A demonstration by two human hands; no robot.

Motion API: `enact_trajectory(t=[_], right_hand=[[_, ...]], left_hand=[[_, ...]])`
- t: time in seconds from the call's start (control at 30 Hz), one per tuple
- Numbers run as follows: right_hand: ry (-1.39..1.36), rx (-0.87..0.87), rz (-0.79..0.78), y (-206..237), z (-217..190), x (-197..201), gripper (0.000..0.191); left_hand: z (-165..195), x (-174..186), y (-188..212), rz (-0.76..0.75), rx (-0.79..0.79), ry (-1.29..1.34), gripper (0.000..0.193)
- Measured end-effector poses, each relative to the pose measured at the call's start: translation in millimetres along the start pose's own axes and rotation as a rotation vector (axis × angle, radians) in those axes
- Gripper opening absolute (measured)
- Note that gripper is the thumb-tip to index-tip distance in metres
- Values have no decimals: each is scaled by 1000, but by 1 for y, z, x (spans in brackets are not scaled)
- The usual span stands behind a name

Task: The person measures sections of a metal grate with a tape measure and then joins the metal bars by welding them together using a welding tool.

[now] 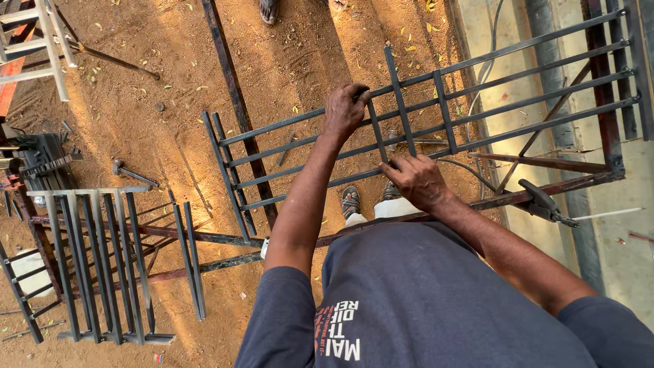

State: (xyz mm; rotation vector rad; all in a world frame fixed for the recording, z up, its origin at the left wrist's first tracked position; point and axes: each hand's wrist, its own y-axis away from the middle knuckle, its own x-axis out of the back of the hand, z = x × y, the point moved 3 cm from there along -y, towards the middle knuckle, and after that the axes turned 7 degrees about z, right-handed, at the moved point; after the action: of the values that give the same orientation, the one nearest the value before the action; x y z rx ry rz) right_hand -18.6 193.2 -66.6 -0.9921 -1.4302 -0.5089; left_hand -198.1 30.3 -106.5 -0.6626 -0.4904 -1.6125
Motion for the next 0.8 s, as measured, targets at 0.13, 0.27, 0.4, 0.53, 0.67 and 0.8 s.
enact_trajectory(t=[0.13,0.27,0.4,0.53,0.67,0.8], right_hand=[[3,7,-14,1,-1,-2,24],[8,19,31,2,-2,-1,23],[14,26,3,1,-3,-3,23],[25,42,7,-1,-4,-3,22],[22,47,45,-2,-4,1,23],[27,58,5,-3,-5,2,23]], left_hand=[[-4,-3,2,16,11,16,21],[-7,-5,3,27,7,2,20],[-9,-6,2,23,7,20,20],[-8,-5,1,45,-27,-21,19],[-9,-7,0,29,-23,-31,18],[-10,-6,1,40,-32,-26,18]])
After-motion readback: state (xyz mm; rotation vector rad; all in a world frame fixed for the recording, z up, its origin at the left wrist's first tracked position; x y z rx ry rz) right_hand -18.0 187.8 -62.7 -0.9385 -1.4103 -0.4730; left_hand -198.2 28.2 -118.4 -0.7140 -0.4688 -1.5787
